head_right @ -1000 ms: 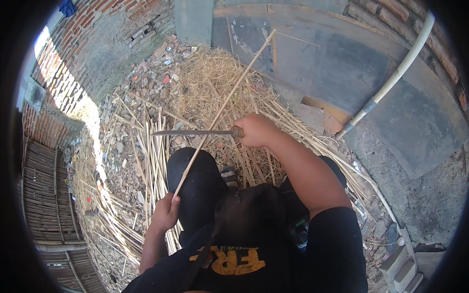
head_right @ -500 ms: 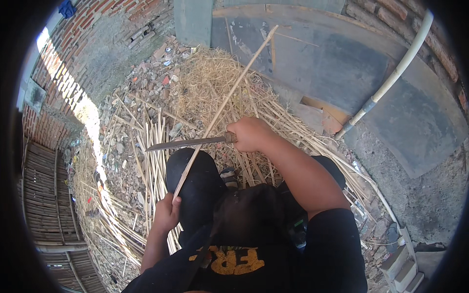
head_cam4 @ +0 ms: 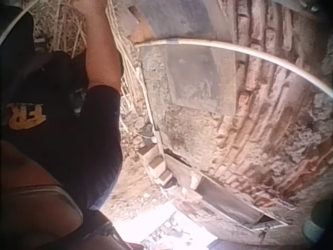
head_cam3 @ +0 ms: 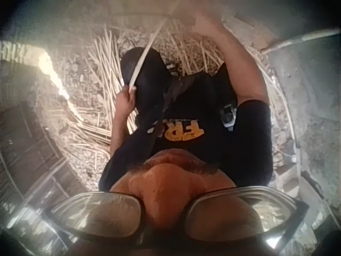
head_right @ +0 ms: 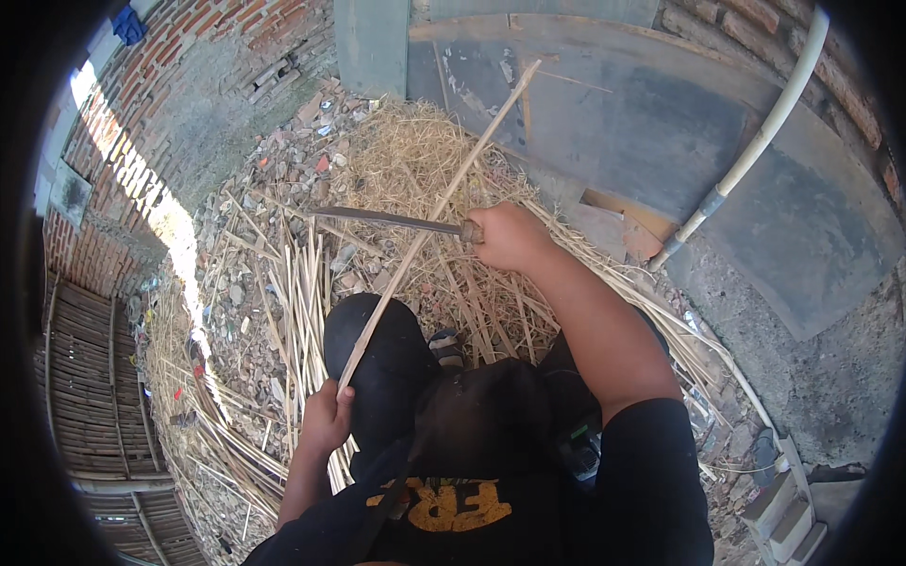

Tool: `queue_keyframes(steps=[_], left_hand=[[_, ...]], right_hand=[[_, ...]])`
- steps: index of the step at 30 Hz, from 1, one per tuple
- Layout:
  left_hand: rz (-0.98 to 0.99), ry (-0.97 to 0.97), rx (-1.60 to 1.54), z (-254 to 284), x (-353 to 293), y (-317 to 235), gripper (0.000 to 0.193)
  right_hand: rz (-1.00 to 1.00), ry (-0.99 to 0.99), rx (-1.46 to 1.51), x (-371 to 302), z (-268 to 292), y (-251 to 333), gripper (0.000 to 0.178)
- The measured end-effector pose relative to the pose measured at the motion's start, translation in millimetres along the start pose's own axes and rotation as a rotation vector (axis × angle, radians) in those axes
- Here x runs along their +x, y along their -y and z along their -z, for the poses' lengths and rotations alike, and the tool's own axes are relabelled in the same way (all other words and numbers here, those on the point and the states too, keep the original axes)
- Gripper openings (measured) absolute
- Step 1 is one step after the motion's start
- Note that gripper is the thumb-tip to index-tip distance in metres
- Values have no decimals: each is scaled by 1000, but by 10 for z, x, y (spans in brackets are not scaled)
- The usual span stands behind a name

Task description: The person shaves a long bamboo strip by repeatedly scraping along its length with a knife.

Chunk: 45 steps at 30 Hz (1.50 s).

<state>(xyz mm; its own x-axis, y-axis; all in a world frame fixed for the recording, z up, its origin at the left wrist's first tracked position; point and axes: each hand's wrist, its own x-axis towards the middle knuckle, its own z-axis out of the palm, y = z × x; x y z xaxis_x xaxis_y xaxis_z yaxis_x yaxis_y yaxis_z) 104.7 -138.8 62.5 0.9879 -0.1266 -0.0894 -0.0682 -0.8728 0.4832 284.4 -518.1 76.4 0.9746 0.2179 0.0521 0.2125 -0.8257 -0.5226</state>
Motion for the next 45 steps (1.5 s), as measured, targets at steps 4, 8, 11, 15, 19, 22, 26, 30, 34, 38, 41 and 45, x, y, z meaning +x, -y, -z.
queue_keyframes(steps=[4, 8, 11, 15, 19, 22, 26, 30, 34, 38, 41, 45], left_hand=[[9, 22, -17, 32, 12, -2, 38], [24, 30, 5, 44, 24, -12, 38], [-28, 12, -34, 38, -11, -3, 38], [8, 5, -54, -9, 7, 34, 37], [-9, -13, -40, 3, -9, 34, 37], [-19, -11, 16, 39, 4, -35, 36], [-35, -30, -5, 8, 9, 9, 34], [-15, -39, 24, 22, 14, -59, 33], [-3, -16, 46, 28, 12, -11, 34], [5, -4, 69, 35, 41, -98, 35], [13, -6, 48, 44, 9, -37, 35], [-16, -40, 0, 5, 12, -8, 35]], right_hand=[[103, 89, -97, -71, -12, 237, 24], [307, 129, -182, -173, -201, 441, 20], [141, 100, 52, -50, -156, 189, 14], [106, 110, 90, -14, -153, 57, 11], [140, 62, 93, -96, -185, 254, 20], [242, 140, -142, -131, -179, 365, 18], [154, 149, -91, -25, -160, 167, 19], [13, 28, 36, 56, -90, -69, 22], [33, 44, 13, -29, -33, 91, 20], [213, 111, -124, -117, -249, 218, 18], [225, 194, -120, -71, -130, 296, 17], [35, -22, 104, 90, -110, -145, 29]])
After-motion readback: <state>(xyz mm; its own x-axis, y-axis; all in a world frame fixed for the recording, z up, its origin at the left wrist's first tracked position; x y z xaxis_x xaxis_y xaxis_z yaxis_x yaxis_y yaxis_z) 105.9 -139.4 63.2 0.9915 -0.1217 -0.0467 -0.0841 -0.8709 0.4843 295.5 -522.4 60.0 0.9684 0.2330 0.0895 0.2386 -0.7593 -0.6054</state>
